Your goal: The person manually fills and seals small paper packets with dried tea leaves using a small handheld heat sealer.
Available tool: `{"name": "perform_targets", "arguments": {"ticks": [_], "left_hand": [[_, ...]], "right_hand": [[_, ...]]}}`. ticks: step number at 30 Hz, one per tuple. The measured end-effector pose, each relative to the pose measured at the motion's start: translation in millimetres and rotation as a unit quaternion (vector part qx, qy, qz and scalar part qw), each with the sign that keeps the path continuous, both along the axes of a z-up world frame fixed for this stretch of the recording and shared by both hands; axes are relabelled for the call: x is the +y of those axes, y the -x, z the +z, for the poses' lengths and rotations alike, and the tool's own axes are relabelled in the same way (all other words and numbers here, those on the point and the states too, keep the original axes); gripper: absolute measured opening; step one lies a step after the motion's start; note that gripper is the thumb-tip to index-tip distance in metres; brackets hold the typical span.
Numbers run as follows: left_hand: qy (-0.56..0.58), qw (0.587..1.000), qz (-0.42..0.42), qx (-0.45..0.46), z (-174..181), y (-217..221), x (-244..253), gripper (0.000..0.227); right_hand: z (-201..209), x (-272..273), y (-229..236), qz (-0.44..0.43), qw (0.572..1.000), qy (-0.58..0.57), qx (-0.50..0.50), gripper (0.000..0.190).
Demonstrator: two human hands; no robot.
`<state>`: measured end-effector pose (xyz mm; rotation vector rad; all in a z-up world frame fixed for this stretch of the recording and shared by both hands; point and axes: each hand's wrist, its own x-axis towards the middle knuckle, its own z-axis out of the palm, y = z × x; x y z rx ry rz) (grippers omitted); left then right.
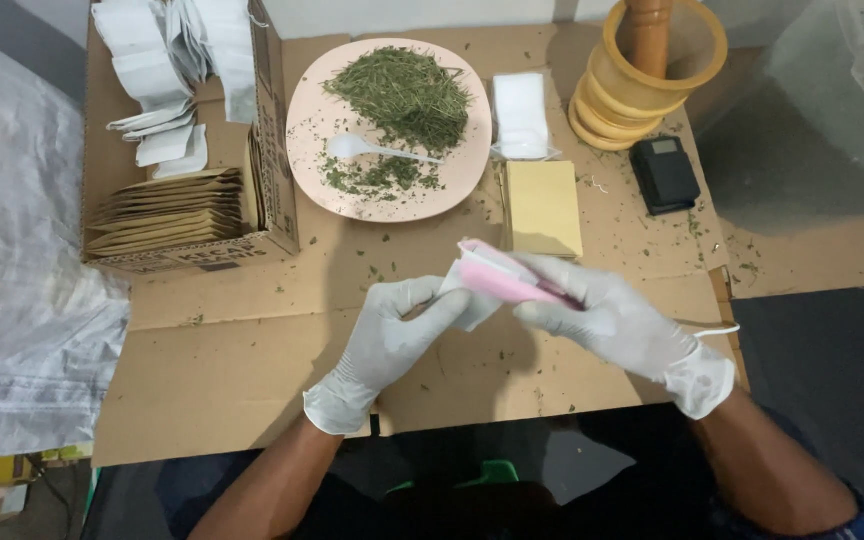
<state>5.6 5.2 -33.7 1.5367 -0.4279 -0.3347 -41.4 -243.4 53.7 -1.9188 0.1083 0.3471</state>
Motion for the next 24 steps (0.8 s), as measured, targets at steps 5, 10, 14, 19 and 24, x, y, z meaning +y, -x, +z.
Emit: {"name": "perform_targets", "arguments": {"ticks": [5, 10, 14, 19, 24], "left_hand": [[-0.015, 1.000, 0.010, 0.000, 12.1, -0.6, 3.9, 0.024], [-0.058, 0.998, 0.024, -0.002, 15.3, -1.8, 4.1, 0.029], [-0.058, 0.997, 0.032, -0.033, 8.9, -4.5, 5.8, 0.025], [-0.059, 0.996, 0.037, -0.064, -3.1, -7.7, 5.9, 0.035], [-0.030, 0.995, 0.088, -0.028, -35.2, -14.9, 8.0, 0.018]], "right_hand": [[29.0, -24.2, 0.9, -0.038, 0.990, 0.125, -0.057, 0.074], [25.0, -60.7, 0.2, -0.107, 0.947, 0.282, -0.111, 0.064], [-1.1, -92.7, 6.2, -0.154, 0.902, 0.390, -0.099, 0.060], [-50.7, -122.4, 12.7, -0.108, 0.838, 0.511, -0.158, 0.041], [-71.4, -120.5, 9.2, -0.112, 0.835, 0.536, -0.055, 0.072]]}}
